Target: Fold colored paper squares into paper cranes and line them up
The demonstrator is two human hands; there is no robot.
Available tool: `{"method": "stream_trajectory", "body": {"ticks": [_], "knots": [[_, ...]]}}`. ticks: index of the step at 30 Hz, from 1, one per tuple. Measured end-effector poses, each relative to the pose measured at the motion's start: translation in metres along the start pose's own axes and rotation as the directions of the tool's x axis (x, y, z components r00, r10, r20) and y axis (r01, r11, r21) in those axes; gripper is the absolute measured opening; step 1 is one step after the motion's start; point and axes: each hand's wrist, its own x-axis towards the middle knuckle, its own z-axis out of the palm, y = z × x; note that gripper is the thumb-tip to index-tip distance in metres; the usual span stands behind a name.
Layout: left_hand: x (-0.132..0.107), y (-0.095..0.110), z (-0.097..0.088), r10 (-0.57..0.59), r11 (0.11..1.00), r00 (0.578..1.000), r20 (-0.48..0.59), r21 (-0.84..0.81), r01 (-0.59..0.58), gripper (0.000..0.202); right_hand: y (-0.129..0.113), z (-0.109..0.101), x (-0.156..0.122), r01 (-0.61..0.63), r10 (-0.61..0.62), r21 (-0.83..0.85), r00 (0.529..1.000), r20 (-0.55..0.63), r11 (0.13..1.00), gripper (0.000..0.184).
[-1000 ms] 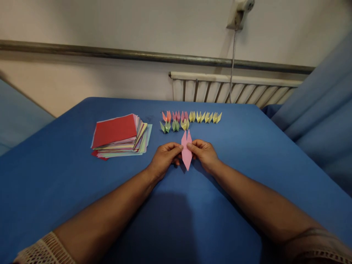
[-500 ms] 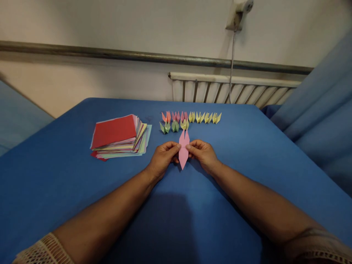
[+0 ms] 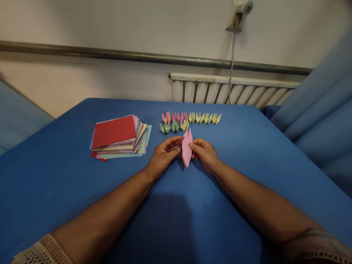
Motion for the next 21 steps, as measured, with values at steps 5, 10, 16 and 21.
{"method": "stream_trajectory", "body": {"ticks": [5,10,16,21], "knots": [[-0.002,0.000,0.002,-0.017,0.996,0.999,-0.032,0.085,0.020,0.030,0.005,-0.003,0.001,0.007,-0.007,0.016,0.999,0.034,1.000,0.027],[0.002,-0.004,0.000,0.025,0.990,0.992,-0.121,0.141,-0.007,0.023,-0.001,0.000,-0.003,0.030,-0.027,-0.045,0.998,0.056,0.999,0.029],[0.003,-0.003,0.002,0.041,0.995,0.976,-0.212,0.101,-0.020,0.031,-0.005,0.009,-0.008,0.110,-0.106,-0.042,0.991,0.082,0.993,0.031],[-0.003,0.002,0.008,-0.052,0.999,0.988,-0.145,-0.008,0.052,0.034,-0.001,0.010,-0.007,0.099,-0.097,-0.087,0.995,0.030,0.991,0.035]]}}
